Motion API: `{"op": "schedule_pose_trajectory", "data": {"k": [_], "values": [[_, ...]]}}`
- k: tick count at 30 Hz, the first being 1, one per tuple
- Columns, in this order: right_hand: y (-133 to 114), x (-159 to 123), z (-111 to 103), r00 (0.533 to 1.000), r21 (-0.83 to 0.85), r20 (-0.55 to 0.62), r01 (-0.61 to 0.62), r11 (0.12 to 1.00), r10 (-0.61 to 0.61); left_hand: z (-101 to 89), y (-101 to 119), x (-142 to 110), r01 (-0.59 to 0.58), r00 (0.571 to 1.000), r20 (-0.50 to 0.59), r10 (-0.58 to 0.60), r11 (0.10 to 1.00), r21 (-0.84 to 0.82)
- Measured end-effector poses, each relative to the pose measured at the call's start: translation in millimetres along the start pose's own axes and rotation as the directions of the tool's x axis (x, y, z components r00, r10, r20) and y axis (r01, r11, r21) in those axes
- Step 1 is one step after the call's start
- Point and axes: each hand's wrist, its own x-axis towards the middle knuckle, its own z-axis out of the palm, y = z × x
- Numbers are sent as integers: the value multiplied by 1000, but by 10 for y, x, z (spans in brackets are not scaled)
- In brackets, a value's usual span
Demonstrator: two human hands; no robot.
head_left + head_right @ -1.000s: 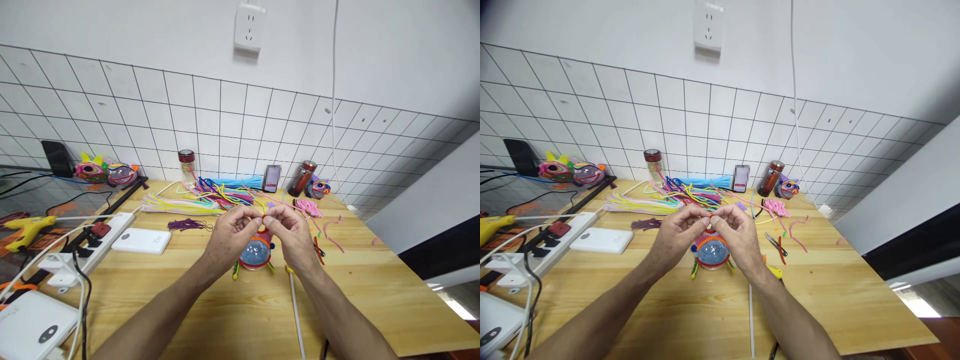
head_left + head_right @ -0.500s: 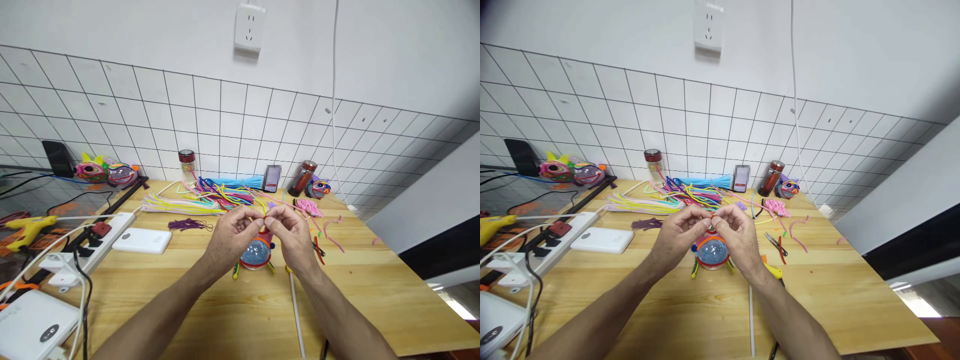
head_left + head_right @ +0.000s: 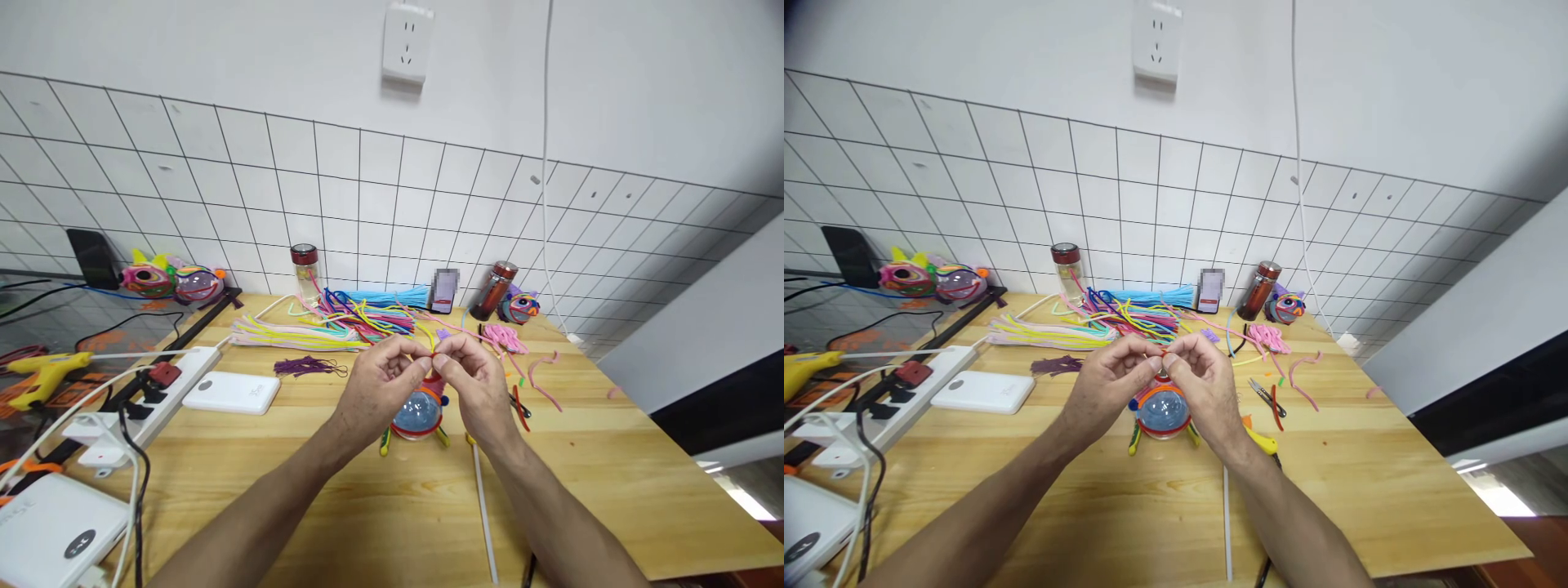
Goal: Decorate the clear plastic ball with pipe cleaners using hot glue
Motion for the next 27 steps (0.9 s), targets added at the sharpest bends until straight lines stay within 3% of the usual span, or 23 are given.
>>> {"op": "schedule_pose_trajectory", "data": {"k": [27], "values": [[2,-1,-10,1000,-7,10,-8,1000,8,-8,16,-8,-28,999,20,29,999,-21]]}}
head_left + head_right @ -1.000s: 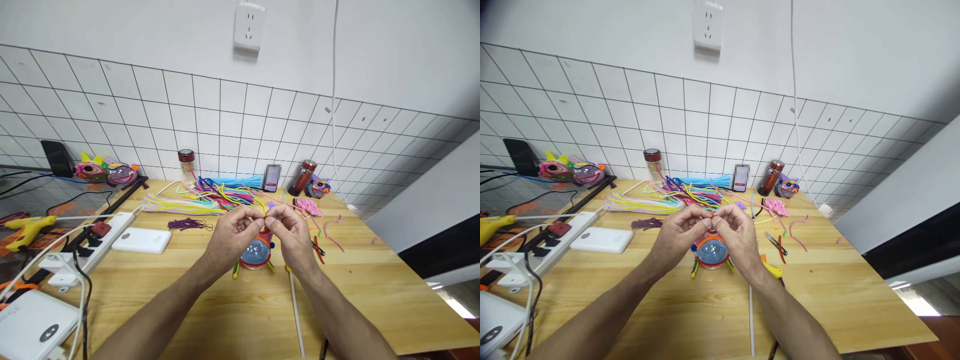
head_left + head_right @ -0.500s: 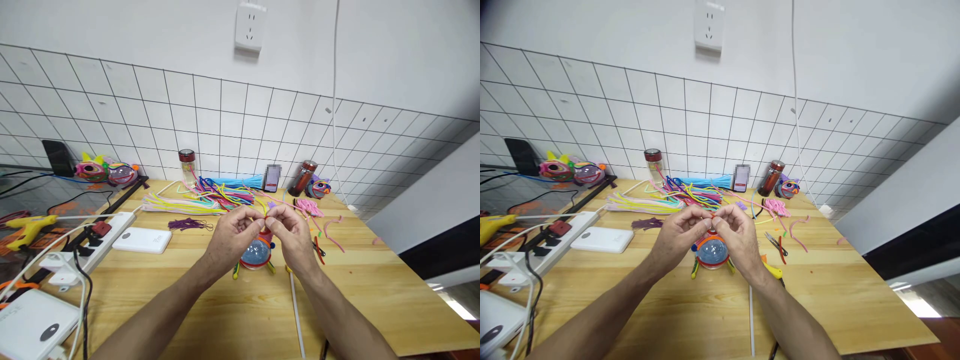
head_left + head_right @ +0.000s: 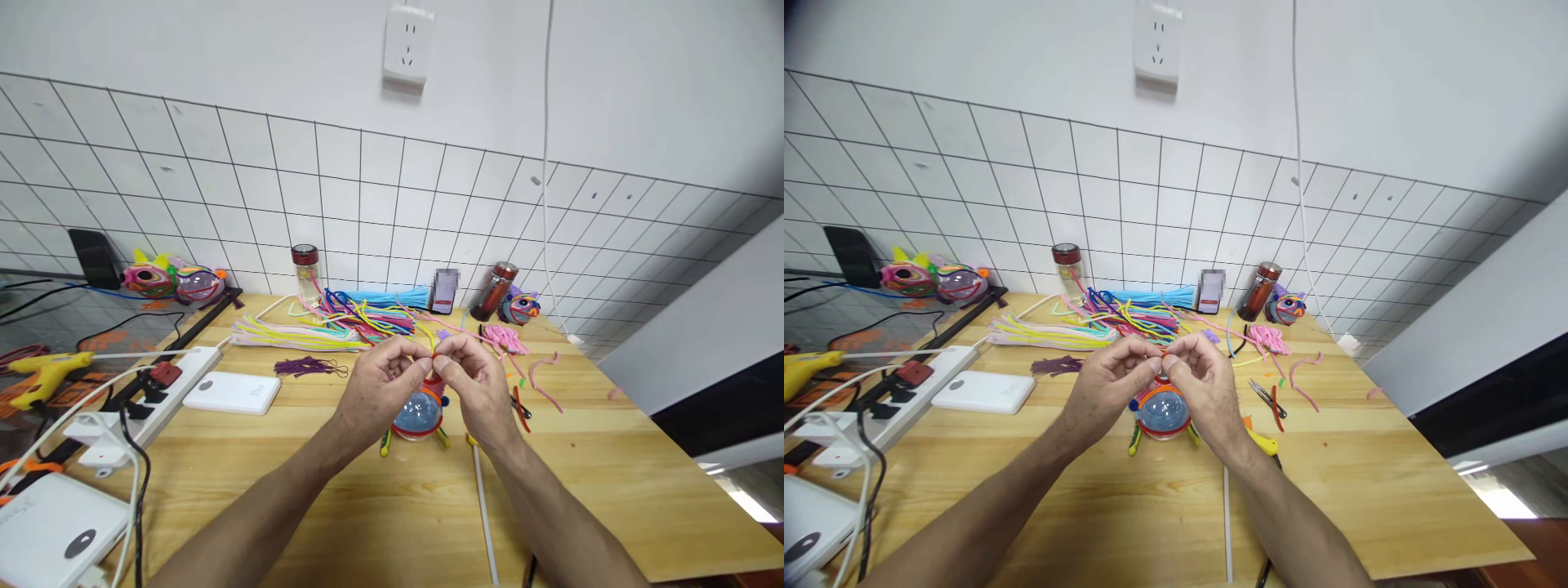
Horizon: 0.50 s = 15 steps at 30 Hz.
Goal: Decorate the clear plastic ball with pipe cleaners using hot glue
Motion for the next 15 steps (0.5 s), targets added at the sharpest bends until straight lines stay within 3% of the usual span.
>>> {"op": "schedule_pose_trajectory", "data": {"k": [15], "values": [[-4,-6,3,1000,-2,-4,-3,1000,3,4,-7,-3,-6,1000,-2,6,1000,1]]}}
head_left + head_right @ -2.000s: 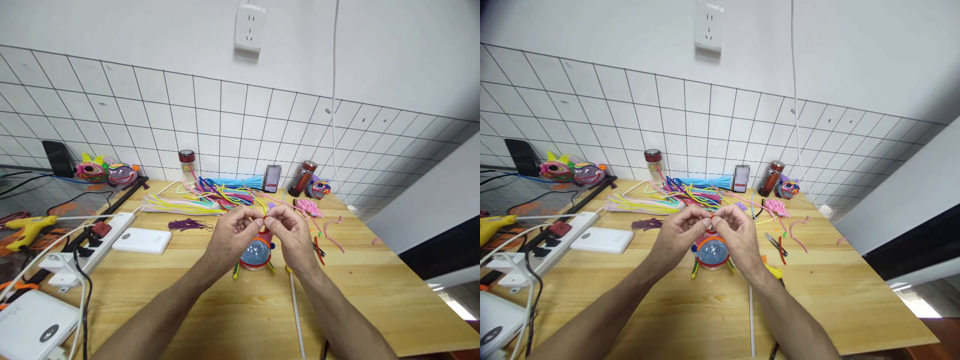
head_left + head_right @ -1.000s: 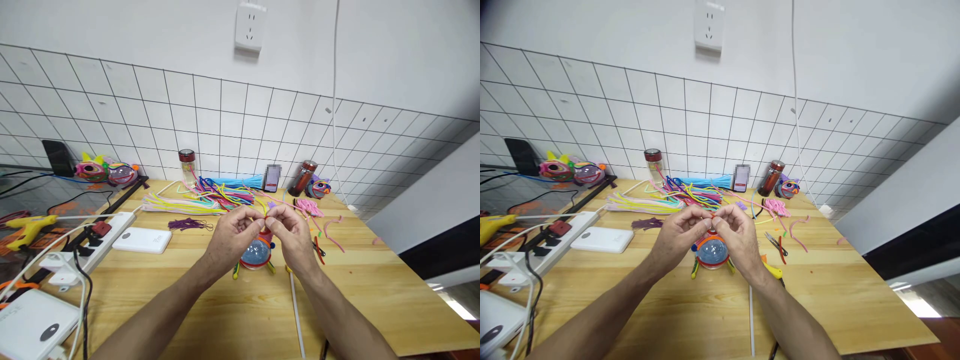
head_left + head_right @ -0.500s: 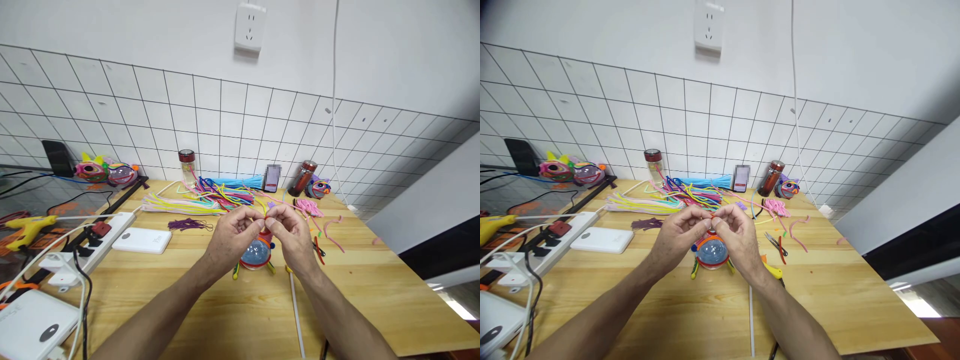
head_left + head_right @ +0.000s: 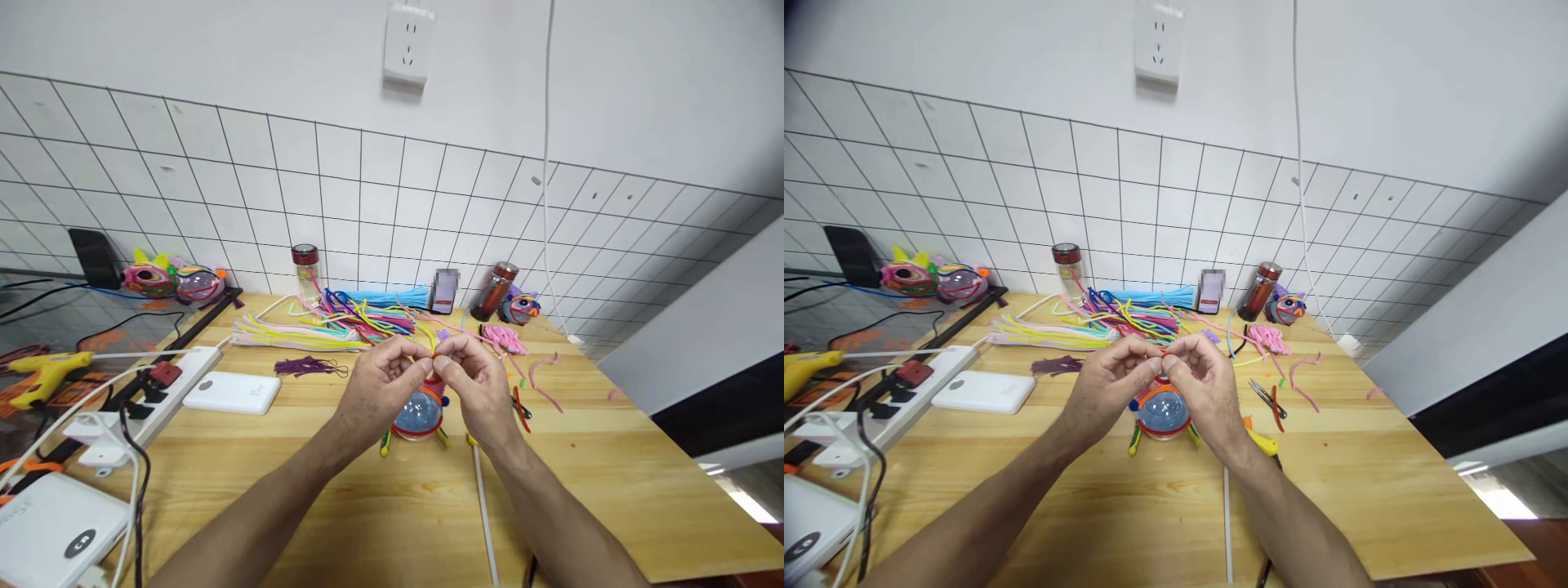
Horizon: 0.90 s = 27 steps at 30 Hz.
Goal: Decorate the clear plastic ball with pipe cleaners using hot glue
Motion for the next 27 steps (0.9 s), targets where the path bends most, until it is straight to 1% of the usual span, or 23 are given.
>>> {"op": "schedule_pose_trajectory", "data": {"k": [6,15,18,21,27], "values": [[8,-1,-5,1000,-12,1,9,1000,-9,-1,-11,3,13,1000,-7,-13,1000,-11],[2,3,-7,1000,18,-12,26,999,-26,3,13,-10,30,999,20,-30,999,-20],[44,25,-50,1000,48,-23,8,999,-7,-9,18,-10,19,999,38,-17,999,-40],[96,57,-98,999,92,-33,-16,996,19,-18,9,-4,-2,1000,18,3,1000,-20],[80,122,-120,994,182,-74,-62,981,76,-6,-21,2,27,1000,-2,-27,999,28]]}}
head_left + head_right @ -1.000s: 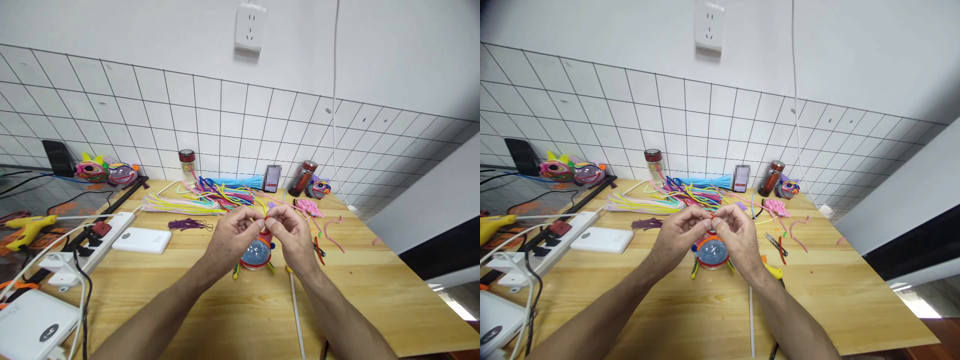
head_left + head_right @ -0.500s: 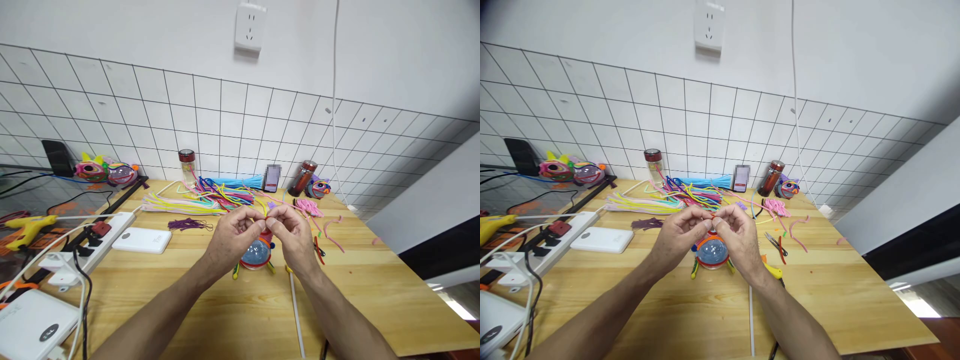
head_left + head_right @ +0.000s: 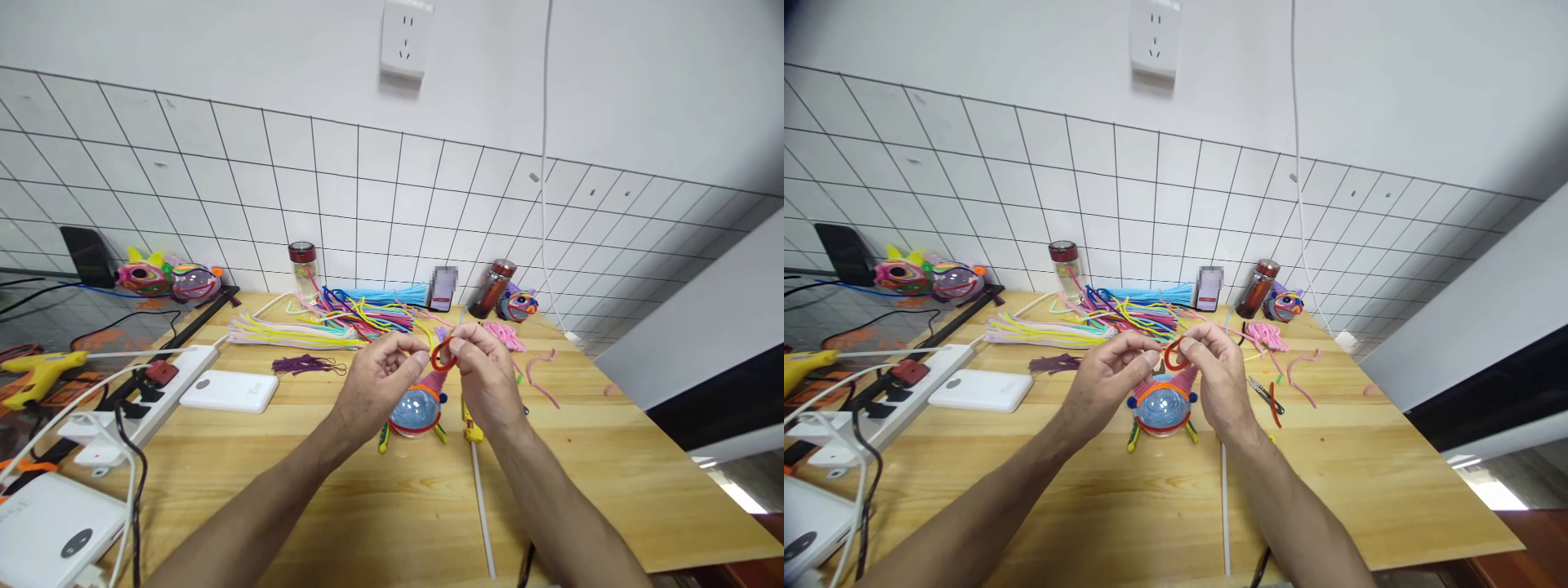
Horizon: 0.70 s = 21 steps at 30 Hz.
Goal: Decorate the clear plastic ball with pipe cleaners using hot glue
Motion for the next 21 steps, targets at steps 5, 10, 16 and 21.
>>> {"op": "schedule_pose_trajectory", "data": {"k": [5,10,16,21], "values": [[-69,14,21,999,60,-36,-37,998,39,11,-1,-3,-12,1000,-9,12,1000,8],[-96,6,21,998,89,-45,-45,995,49,7,3,3,-7,1000,-10,8,1000,10],[-120,7,20,997,135,-34,-62,989,68,0,-28,-11,-41,999,14,41,998,46],[-131,-8,42,996,199,2,-89,976,91,-7,-135,-36,-404,910,31,414,864,300]]}}
